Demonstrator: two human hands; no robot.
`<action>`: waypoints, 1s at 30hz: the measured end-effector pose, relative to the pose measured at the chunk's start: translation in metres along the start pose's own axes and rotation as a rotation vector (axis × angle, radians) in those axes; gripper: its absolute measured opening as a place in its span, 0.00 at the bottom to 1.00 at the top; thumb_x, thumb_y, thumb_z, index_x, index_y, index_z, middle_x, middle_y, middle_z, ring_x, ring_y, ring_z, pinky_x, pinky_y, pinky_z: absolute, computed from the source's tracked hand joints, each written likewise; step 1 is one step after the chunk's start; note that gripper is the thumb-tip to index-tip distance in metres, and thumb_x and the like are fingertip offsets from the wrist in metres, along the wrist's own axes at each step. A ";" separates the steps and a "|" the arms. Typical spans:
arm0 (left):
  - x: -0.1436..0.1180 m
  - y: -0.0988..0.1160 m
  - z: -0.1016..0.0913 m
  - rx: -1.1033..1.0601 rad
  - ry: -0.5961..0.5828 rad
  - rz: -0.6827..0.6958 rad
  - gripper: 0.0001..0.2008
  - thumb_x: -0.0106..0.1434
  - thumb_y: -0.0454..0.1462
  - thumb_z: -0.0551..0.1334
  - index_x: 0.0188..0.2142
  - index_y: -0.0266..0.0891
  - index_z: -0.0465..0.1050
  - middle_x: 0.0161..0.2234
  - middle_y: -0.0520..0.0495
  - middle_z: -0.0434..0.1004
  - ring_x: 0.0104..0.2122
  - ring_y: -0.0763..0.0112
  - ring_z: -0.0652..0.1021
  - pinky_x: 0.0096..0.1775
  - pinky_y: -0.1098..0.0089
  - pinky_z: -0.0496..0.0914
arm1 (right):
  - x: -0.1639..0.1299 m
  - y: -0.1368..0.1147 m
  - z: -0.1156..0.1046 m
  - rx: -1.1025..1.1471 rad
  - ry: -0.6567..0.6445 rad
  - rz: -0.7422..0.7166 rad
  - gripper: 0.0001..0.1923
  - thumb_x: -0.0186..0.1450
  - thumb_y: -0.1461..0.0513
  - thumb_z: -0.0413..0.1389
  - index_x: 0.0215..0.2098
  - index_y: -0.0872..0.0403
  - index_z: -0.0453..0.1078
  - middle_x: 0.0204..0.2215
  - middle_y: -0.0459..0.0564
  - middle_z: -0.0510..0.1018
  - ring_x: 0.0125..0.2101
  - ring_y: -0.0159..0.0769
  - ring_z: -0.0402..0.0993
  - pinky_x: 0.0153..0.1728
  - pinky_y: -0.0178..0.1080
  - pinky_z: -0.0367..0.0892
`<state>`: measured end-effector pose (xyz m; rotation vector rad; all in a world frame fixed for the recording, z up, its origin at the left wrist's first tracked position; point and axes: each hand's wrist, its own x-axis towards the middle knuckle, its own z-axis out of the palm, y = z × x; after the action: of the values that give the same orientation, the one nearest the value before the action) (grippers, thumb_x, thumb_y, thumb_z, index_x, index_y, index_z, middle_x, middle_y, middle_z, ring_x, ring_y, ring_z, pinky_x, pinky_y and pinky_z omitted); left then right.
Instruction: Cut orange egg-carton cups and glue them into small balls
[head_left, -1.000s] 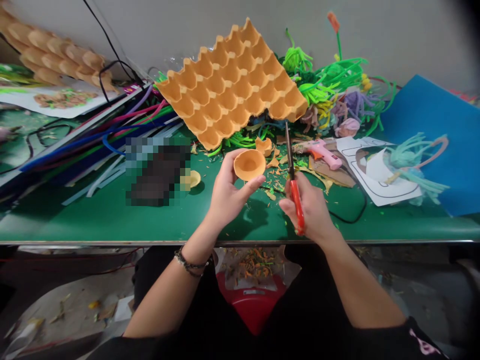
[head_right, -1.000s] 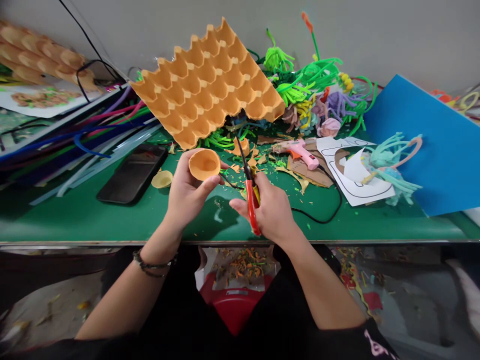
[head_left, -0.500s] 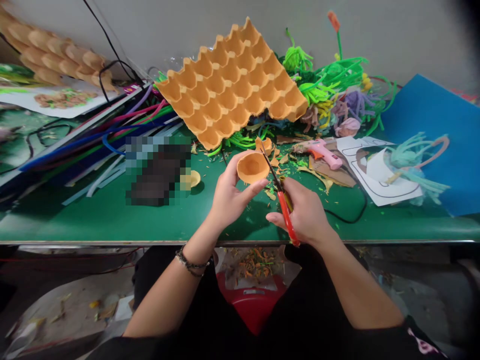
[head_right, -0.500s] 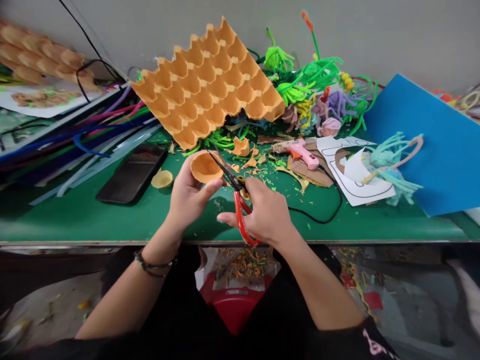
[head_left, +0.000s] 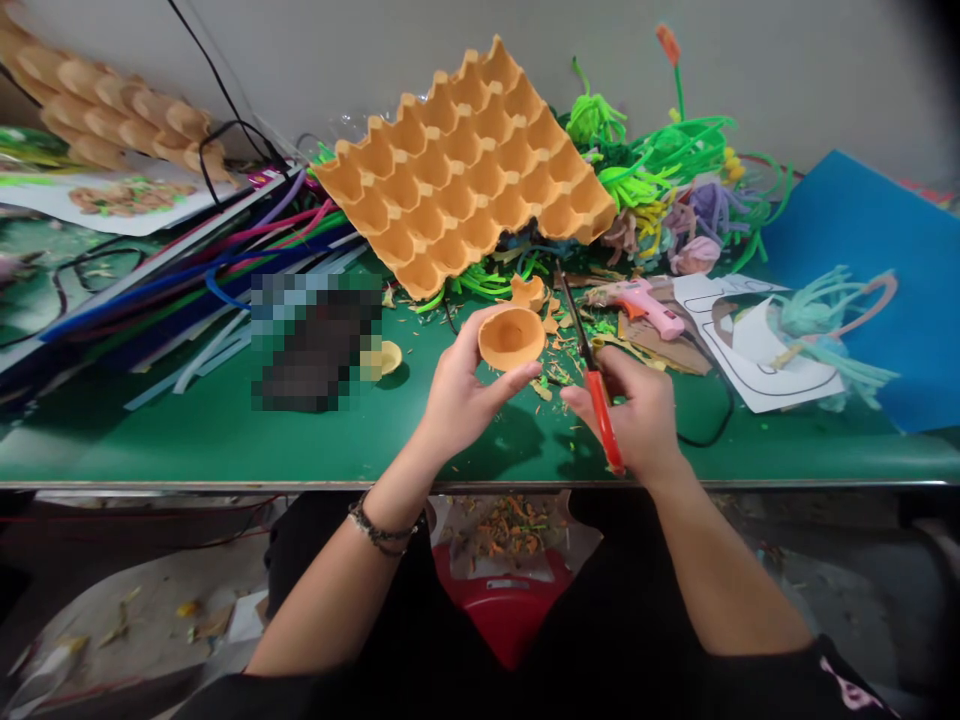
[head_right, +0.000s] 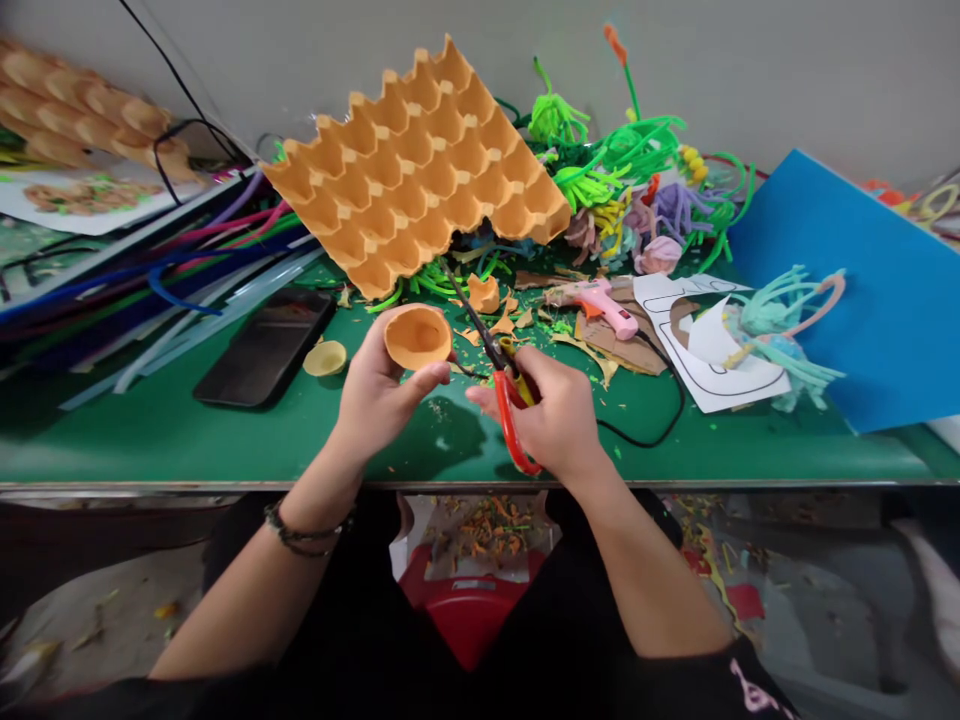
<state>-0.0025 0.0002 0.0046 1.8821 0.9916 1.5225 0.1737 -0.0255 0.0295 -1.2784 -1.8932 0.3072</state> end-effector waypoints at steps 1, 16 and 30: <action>0.000 0.000 0.000 0.005 0.006 -0.001 0.23 0.58 0.50 0.63 0.48 0.40 0.64 0.47 0.42 0.74 0.47 0.60 0.76 0.49 0.61 0.71 | 0.000 0.000 0.000 -0.007 -0.026 0.006 0.29 0.56 0.37 0.51 0.22 0.51 0.49 0.16 0.39 0.54 0.18 0.25 0.48 0.18 0.32 0.49; 0.001 0.004 0.000 0.180 0.012 0.191 0.21 0.61 0.49 0.60 0.48 0.40 0.61 0.44 0.45 0.76 0.43 0.67 0.78 0.43 0.69 0.73 | -0.003 0.002 0.007 -0.234 -0.208 0.022 0.33 0.54 0.31 0.39 0.27 0.51 0.50 0.19 0.42 0.60 0.19 0.29 0.55 0.21 0.34 0.49; 0.000 0.009 0.000 0.264 0.010 0.220 0.21 0.62 0.48 0.60 0.48 0.38 0.61 0.40 0.46 0.77 0.37 0.70 0.79 0.37 0.72 0.72 | -0.004 -0.001 0.007 -0.156 -0.131 0.014 0.30 0.59 0.35 0.42 0.21 0.51 0.51 0.14 0.41 0.58 0.16 0.27 0.52 0.20 0.34 0.45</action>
<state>-0.0011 -0.0049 0.0113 2.2332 1.0625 1.5880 0.1686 -0.0276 0.0238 -1.4049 -2.0536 0.2596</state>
